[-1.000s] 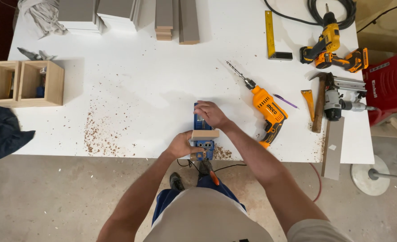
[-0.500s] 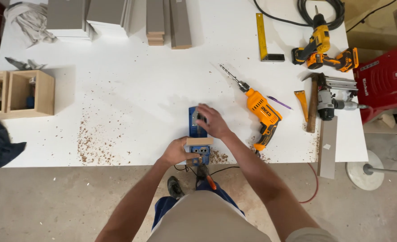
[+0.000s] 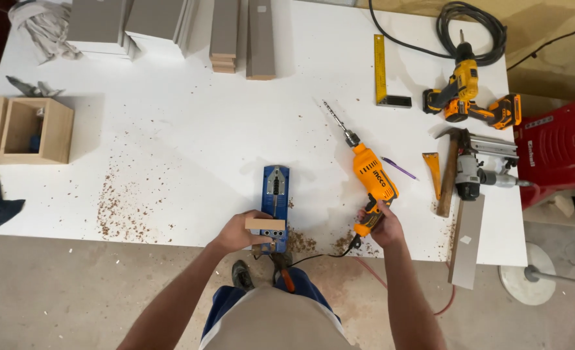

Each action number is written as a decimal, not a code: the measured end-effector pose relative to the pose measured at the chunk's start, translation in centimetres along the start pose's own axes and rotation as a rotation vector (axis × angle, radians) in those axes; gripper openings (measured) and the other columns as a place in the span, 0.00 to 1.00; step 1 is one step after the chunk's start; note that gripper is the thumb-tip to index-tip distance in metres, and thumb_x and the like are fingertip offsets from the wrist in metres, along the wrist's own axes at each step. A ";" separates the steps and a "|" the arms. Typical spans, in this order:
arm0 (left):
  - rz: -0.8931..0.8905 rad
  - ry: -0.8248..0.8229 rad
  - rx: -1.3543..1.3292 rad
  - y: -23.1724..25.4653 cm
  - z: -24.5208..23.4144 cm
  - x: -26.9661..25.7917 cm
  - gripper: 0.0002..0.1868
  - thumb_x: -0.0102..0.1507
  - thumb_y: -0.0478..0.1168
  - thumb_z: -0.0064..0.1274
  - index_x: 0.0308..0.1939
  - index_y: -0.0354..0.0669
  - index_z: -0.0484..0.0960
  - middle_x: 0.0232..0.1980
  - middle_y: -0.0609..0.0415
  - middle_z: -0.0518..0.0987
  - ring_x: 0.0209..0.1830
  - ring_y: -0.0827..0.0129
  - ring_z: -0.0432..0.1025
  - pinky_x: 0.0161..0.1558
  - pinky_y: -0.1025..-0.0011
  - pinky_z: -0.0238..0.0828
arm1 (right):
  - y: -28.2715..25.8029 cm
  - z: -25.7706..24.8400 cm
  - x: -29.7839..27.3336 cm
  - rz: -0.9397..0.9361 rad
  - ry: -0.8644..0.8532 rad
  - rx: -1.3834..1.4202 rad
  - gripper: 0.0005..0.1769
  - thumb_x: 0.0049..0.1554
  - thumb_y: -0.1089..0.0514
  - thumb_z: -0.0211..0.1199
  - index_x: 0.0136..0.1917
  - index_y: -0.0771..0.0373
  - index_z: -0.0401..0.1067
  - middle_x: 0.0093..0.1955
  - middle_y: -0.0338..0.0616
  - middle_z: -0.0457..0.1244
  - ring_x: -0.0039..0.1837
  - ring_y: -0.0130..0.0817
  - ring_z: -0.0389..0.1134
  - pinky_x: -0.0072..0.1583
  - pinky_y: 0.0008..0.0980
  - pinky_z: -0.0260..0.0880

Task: The person places a wooden plank into a blue Kreg pocket-hole jig on a white workbench, tightens the clamp, and uses an orange power drill to drill a hole into the wood. They repeat this process for several planks, removing each finished piece and placing it on a stack before loading the next one.

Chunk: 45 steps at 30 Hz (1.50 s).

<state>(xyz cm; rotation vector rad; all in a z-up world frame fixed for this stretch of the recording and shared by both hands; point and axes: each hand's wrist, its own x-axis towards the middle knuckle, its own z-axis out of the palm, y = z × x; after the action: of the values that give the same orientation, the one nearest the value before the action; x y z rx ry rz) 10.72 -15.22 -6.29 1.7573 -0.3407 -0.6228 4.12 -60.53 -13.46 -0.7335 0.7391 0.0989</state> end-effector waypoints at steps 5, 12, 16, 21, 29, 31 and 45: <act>0.004 0.021 -0.005 0.9 0.1 -0.1 0.30 0.49 0.40 0.80 0.54 0.50 0.86 0.52 0.53 0.87 0.58 0.58 0.78 0.60 0.53 0.75 | 1.7 -0.2 3.9 -0.068 -0.100 0.104 0.24 0.64 0.41 0.61 0.58 0.64 0.69 0.53 0.49 0.68 0.55 0.40 0.73 0.50 0.28 0.76; 0.001 -0.001 -0.015 -1.3 -0.2 0.2 0.32 0.47 0.41 0.81 0.54 0.49 0.87 0.55 0.52 0.86 0.58 0.62 0.77 0.64 0.55 0.71 | 2.0 -0.4 0.1 -0.161 -0.049 0.006 0.19 0.63 0.46 0.63 0.55 0.65 0.70 0.50 0.47 0.70 0.52 0.38 0.75 0.46 0.26 0.76; 0.015 -0.028 -0.012 -1.1 0.0 0.4 0.33 0.49 0.42 0.80 0.58 0.48 0.85 0.57 0.51 0.85 0.61 0.60 0.76 0.66 0.53 0.69 | -2.9 5.5 -14.2 -0.300 0.096 -0.210 0.20 0.61 0.50 0.64 0.55 0.71 0.71 0.47 0.54 0.70 0.48 0.46 0.75 0.44 0.33 0.74; -0.156 -0.046 0.076 0.8 0.5 0.0 0.48 0.51 0.52 0.71 0.73 0.53 0.68 0.70 0.58 0.76 0.70 0.66 0.69 0.69 0.65 0.66 | -6.0 13.1 -33.5 -0.331 0.700 -1.197 0.26 0.53 0.52 0.75 0.60 0.68 0.75 0.38 0.51 0.72 0.37 0.34 0.70 0.33 0.34 0.68; -0.043 -0.187 0.198 1.5 0.3 -1.0 0.63 0.42 0.52 0.77 0.74 0.42 0.56 0.69 0.46 0.68 0.70 0.55 0.66 0.66 0.53 0.70 | -4.3 21.3 -49.1 0.040 1.043 -1.436 0.21 0.51 0.45 0.77 0.53 0.58 0.83 0.32 0.52 0.68 0.35 0.43 0.64 0.43 0.40 0.65; -0.013 -0.169 0.234 1.1 0.4 -0.6 0.60 0.43 0.53 0.76 0.73 0.43 0.58 0.69 0.46 0.69 0.69 0.56 0.67 0.65 0.54 0.71 | -3.6 22.6 -50.6 0.065 1.066 -1.464 0.21 0.49 0.45 0.78 0.54 0.55 0.85 0.28 0.54 0.62 0.30 0.45 0.60 0.39 0.41 0.63; 0.024 -0.178 0.302 2.0 -0.2 -1.2 0.55 0.45 0.56 0.74 0.69 0.44 0.61 0.64 0.49 0.72 0.63 0.60 0.69 0.60 0.59 0.74 | -0.4 30.2 -49.0 0.015 0.751 -1.857 0.22 0.49 0.41 0.72 0.58 0.40 0.79 0.26 0.46 0.63 0.36 0.38 0.62 0.43 0.34 0.65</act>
<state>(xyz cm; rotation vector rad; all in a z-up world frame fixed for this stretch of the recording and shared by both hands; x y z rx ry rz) 10.01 -15.00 -4.07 1.9853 -0.6036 -0.7420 -14.86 -33.34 33.64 -2.6236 1.2818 0.5861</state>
